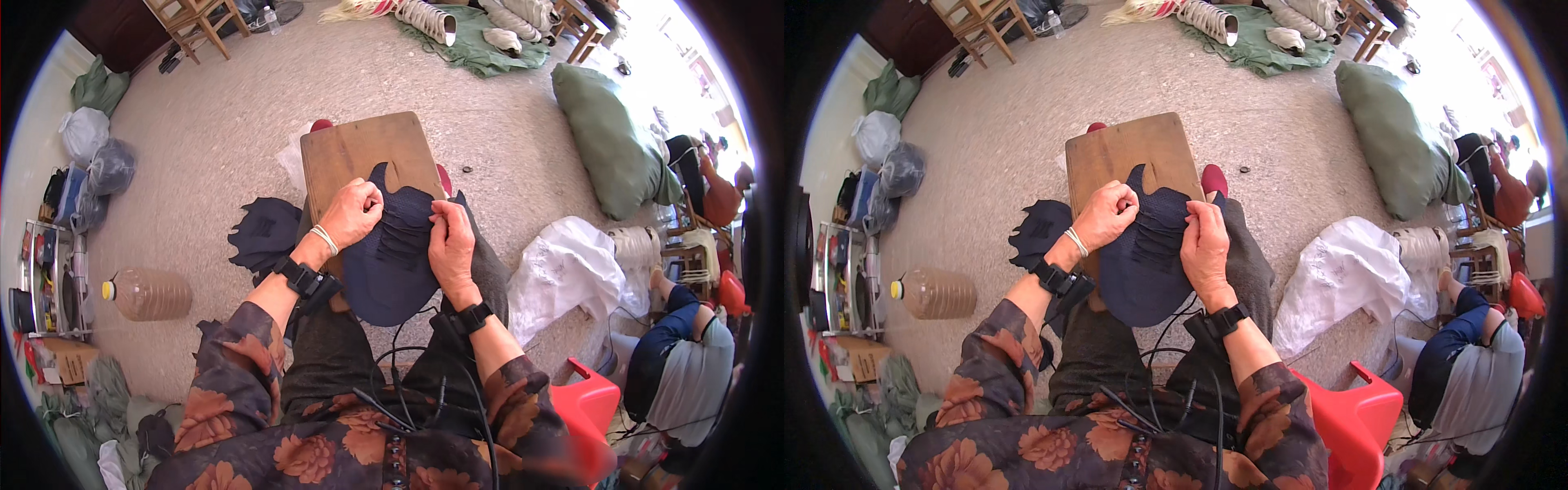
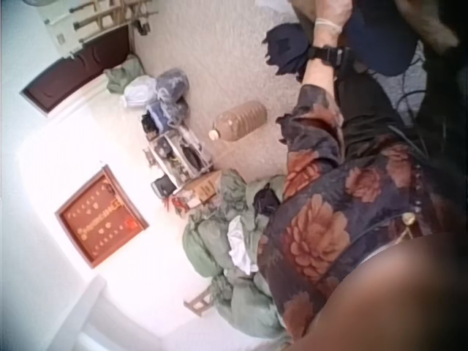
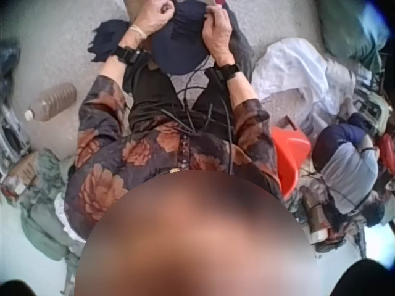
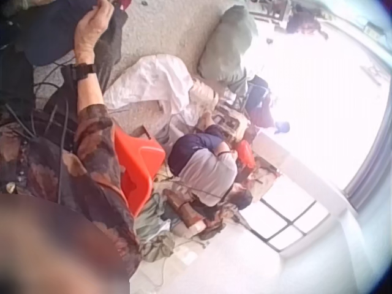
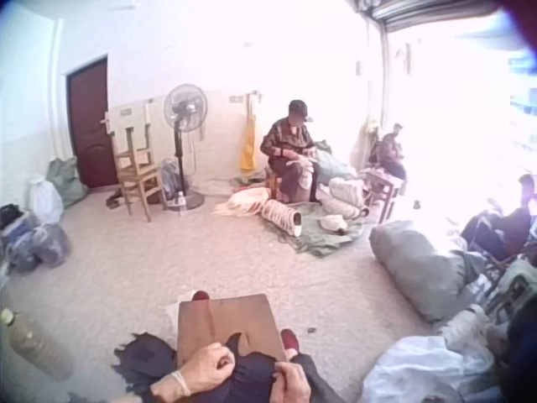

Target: The recorder is seen hand-stitching or preparing components of a shoe upper, pulling thread through pre-punched holes in dark fabric/material.

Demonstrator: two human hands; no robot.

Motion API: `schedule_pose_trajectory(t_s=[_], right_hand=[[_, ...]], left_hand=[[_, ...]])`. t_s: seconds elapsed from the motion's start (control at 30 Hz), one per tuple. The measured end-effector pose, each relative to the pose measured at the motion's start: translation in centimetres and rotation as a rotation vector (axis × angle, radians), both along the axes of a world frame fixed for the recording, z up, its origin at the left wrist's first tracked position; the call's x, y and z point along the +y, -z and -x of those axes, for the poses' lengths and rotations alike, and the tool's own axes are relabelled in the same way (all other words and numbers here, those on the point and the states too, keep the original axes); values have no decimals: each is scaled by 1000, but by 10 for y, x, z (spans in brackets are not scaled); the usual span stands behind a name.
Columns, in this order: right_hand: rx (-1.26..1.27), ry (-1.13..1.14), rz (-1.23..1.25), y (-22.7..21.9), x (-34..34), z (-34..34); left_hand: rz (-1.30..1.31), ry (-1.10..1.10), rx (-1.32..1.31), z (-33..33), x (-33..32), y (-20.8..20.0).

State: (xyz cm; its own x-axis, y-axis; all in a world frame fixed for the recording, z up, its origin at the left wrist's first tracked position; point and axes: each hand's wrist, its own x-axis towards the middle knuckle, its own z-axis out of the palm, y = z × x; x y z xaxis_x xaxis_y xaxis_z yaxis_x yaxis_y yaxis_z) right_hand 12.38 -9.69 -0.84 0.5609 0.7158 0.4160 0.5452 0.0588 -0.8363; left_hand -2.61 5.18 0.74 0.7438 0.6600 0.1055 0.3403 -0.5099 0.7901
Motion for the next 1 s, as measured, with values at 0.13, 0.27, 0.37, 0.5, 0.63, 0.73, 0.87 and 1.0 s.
schedule_pose_trajectory(t_s=[0.13,0.27,0.37,0.5,0.63,0.73,0.87,1.0], right_hand=[[-64,10,-2,1,2,0],[-305,-78,12,-5,2,3],[-239,-100,46,-3,-1,-6],[-183,-142,125,-9,-8,-16],[-231,-188,222,-13,-17,-29],[-203,-229,253,-18,-16,-28],[-281,-237,266,-19,-16,-28],[-295,-224,304,-25,-12,-24]], left_hand=[[-52,-4,30,-1,-1,-2],[91,-6,7,6,9,4],[207,-30,30,1,8,-1],[81,-8,-14,3,6,5],[12,9,-38,-2,0,1],[-65,20,-51,-1,-5,-2],[-442,7,-14,0,-37,-21],[-512,84,-64,9,-66,-16]])
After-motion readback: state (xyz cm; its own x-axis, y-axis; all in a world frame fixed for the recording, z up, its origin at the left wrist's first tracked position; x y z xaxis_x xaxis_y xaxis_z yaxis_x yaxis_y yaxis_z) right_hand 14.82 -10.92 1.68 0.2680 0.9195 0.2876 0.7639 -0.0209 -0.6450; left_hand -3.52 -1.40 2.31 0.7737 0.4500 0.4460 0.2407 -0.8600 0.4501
